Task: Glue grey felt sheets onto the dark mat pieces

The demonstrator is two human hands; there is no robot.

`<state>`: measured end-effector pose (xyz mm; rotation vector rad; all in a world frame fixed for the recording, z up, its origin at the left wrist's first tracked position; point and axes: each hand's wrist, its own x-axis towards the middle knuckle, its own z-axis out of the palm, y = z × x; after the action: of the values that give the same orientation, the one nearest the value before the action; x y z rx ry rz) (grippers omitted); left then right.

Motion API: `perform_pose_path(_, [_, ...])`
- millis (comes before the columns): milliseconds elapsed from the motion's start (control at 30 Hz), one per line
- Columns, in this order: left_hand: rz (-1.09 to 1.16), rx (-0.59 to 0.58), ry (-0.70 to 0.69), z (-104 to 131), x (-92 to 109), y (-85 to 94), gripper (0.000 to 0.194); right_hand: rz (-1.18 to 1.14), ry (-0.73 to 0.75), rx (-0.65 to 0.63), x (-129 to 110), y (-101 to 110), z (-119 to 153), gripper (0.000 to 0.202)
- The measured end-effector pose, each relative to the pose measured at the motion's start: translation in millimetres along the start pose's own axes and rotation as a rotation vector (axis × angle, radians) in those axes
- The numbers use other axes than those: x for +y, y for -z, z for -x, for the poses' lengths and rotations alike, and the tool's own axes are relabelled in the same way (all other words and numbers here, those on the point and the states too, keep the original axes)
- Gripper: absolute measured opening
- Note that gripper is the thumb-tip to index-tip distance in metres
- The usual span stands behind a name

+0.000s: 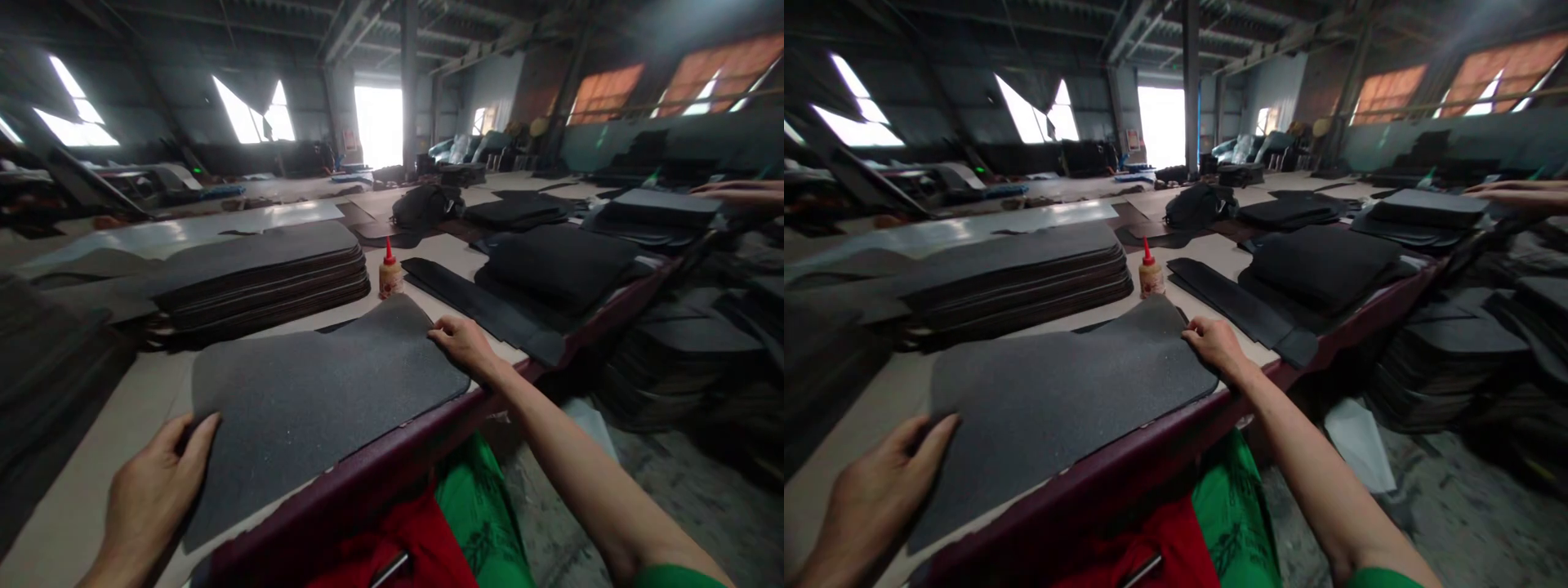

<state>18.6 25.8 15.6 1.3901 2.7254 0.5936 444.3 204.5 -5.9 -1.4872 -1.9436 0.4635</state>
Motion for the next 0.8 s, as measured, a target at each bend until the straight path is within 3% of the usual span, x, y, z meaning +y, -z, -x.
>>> perform_pose_path(633, [0.083,0.019,-0.061,-3.6,-1.8,-4.5,0.05,-0.019,0.022,-0.005,-0.8,2.3,1.6,0.018])
perform_pose_path(800, [0.347,0.022,-0.063,0.6,0.4,-2.8,0.047,0.022,0.03,-0.022,-0.3,1.3,2.5,0.02])
